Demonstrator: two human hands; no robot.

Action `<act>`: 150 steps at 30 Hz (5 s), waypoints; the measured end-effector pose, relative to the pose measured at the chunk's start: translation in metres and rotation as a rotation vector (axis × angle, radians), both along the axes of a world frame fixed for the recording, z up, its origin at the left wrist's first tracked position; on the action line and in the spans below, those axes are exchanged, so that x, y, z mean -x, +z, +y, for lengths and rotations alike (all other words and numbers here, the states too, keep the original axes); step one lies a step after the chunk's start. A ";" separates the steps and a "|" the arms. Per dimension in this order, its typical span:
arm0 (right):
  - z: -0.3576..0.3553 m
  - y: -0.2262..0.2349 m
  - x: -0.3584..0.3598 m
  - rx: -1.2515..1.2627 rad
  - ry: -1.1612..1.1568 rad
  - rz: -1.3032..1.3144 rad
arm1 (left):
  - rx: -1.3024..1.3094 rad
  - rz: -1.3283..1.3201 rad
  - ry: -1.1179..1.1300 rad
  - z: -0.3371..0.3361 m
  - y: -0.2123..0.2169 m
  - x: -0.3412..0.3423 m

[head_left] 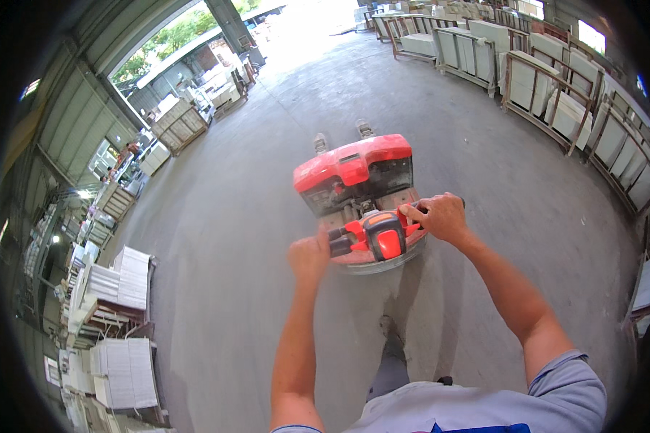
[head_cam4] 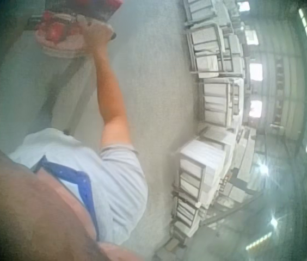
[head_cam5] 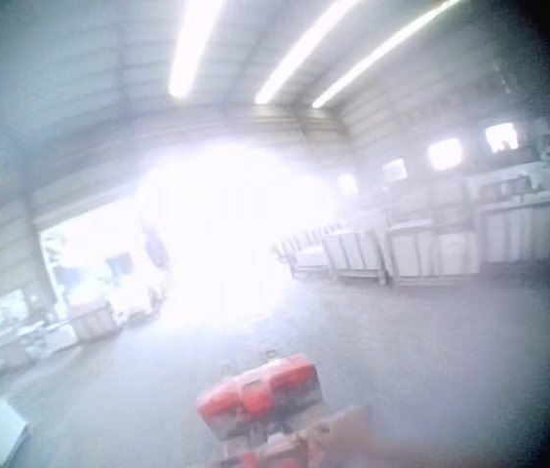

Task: The person exits a green forklift and walks to a red electric pallet jack. They operate the pallet jack to move a stack of white rectangular boards across the warehouse floor, then position the forks under a second stack and lift it.

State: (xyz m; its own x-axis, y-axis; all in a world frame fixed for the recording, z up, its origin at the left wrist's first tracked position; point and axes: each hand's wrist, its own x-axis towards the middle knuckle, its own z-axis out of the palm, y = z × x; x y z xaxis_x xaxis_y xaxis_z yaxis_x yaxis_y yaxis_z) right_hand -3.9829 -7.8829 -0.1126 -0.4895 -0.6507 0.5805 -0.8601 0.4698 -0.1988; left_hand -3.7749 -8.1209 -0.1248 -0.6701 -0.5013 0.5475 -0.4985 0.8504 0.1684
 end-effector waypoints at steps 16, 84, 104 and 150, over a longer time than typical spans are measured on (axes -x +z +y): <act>-0.427 0.013 0.392 -0.037 -0.123 -0.211 | -0.071 0.066 -0.030 -0.433 -0.002 0.412; -2.064 -0.015 2.180 0.038 -0.025 -0.061 | -0.079 0.129 -0.010 -2.059 -0.019 2.185; -2.541 -0.002 2.673 -0.013 -0.023 -0.134 | -0.016 0.167 -0.028 -2.534 -0.019 2.670; -3.736 0.000 3.808 -0.032 -0.011 -0.129 | -0.148 0.122 0.091 -3.708 -0.005 3.799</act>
